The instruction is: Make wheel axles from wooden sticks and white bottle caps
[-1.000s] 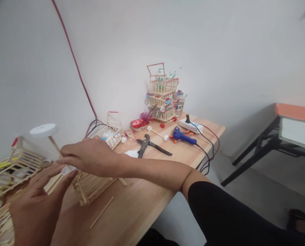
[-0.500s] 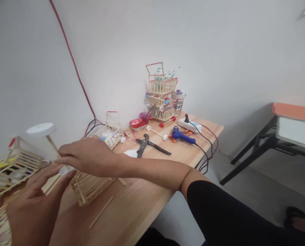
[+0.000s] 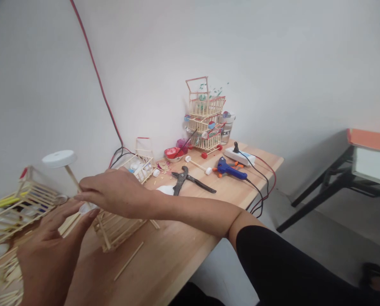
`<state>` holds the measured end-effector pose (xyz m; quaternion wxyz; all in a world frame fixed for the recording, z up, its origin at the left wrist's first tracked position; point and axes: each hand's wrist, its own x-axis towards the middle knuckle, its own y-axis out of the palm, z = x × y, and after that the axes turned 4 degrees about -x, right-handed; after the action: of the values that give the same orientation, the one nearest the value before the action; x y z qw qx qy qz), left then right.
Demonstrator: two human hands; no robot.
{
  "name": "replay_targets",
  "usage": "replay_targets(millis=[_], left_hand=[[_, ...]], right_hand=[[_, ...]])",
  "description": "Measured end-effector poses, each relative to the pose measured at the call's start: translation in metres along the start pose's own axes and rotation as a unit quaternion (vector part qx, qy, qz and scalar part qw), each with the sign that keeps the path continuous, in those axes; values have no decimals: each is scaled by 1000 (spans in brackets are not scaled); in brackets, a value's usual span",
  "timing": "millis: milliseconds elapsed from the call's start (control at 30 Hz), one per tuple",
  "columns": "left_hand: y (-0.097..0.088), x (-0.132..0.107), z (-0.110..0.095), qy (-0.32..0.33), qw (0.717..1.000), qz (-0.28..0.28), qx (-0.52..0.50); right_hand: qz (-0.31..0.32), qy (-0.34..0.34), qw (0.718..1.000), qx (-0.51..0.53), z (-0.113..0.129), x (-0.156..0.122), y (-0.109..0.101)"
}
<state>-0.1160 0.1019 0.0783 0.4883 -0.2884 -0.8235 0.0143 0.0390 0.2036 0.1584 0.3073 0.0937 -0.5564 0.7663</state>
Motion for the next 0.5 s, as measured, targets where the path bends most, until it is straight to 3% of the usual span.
replay_targets(millis=[500], left_hand=[[0, 1, 2, 13, 1000, 8, 11]], right_hand=[[3, 5, 1000, -2, -1, 1, 2]])
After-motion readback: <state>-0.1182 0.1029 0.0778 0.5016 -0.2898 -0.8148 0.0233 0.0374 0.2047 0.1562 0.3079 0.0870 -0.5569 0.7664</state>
